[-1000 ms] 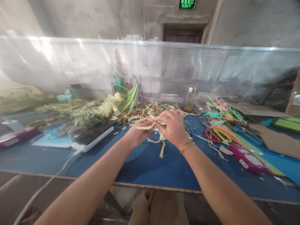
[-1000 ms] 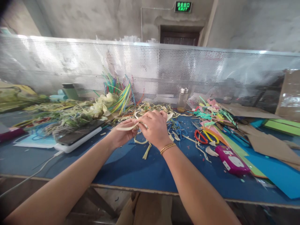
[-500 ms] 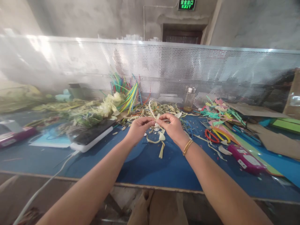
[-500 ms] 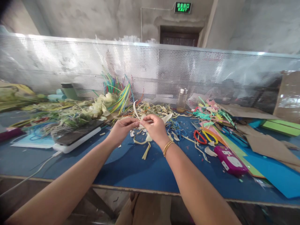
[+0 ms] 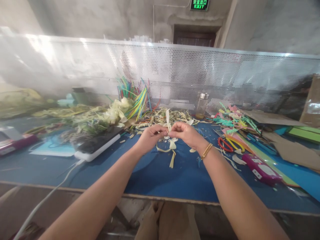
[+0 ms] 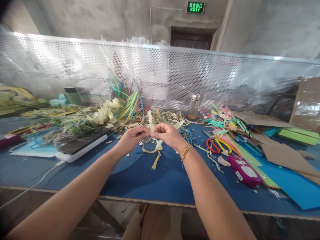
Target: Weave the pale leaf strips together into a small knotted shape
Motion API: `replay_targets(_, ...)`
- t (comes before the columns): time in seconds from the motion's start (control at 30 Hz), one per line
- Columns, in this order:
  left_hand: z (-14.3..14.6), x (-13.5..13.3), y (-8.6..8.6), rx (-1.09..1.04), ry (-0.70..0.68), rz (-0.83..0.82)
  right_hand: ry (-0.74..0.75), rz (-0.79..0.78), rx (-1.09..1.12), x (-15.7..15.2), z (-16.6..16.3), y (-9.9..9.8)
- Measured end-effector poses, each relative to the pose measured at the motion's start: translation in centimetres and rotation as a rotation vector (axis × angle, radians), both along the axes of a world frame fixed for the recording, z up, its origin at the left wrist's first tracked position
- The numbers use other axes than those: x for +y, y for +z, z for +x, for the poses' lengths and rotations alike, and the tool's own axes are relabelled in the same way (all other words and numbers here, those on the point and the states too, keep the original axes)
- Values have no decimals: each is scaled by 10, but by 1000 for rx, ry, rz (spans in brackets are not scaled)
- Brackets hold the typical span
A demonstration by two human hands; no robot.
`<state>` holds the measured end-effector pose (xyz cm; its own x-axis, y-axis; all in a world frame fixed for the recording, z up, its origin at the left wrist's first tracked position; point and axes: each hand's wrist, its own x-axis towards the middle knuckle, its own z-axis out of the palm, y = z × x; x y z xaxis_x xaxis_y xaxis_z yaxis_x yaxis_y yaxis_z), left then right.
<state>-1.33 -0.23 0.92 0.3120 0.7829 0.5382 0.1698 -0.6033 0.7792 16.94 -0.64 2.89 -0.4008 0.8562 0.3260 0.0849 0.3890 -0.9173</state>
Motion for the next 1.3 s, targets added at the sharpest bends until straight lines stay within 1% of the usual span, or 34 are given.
replay_targets(0.17, 2, -1, 0, -108, 22, -126, -13, -6, 101, 5, -7, -9)
replay_targets(0.23, 3, -1, 0, -160, 17, -157, -47, -74, 177, 7, -11, -14)
replay_targets(0.33, 3, -2, 0, -203, 3, -176, -54, -174, 258, 9, -16, -17)
replay_targets(0.4, 3, -1, 0, -198, 21, -157, -51, -160, 269, 8, -18, -17)
replay_targets(0.5, 2, 0, -2, -175, 105, -92, -88, -87, 279, 6, -21, -18)
replay_targets(0.57, 1, 1, -4, -180, 158, -61, -100, -70, 298, 5, -24, -19)
replay_targets(0.7, 0, 1, -4, -186, 195, 3, -92, -84, 366, 1, -30, -18)
replay_targets(0.83, 0, -2, -1, -156, 264, 118, -94, -137, 369, -3, -34, -17)
replay_targets(0.9, 0, -3, 1, -131, 291, 145, -88, -160, 385, -3, -35, -17)
replay_targets(0.97, 0, -4, 2, -112, 276, 139, -81, -161, 408, -2, -35, -18)
replay_targets(1.03, 0, -4, 2, -124, 228, 97, -85, -143, 416, -1, -35, -18)
replay_targets(1.17, 1, -3, 0, -197, 142, -23, -129, -116, 393, -2, -35, -17)
replay_targets(1.3, 3, -2, -1, -253, 65, -86, -129, -140, 405, -4, -35, -15)
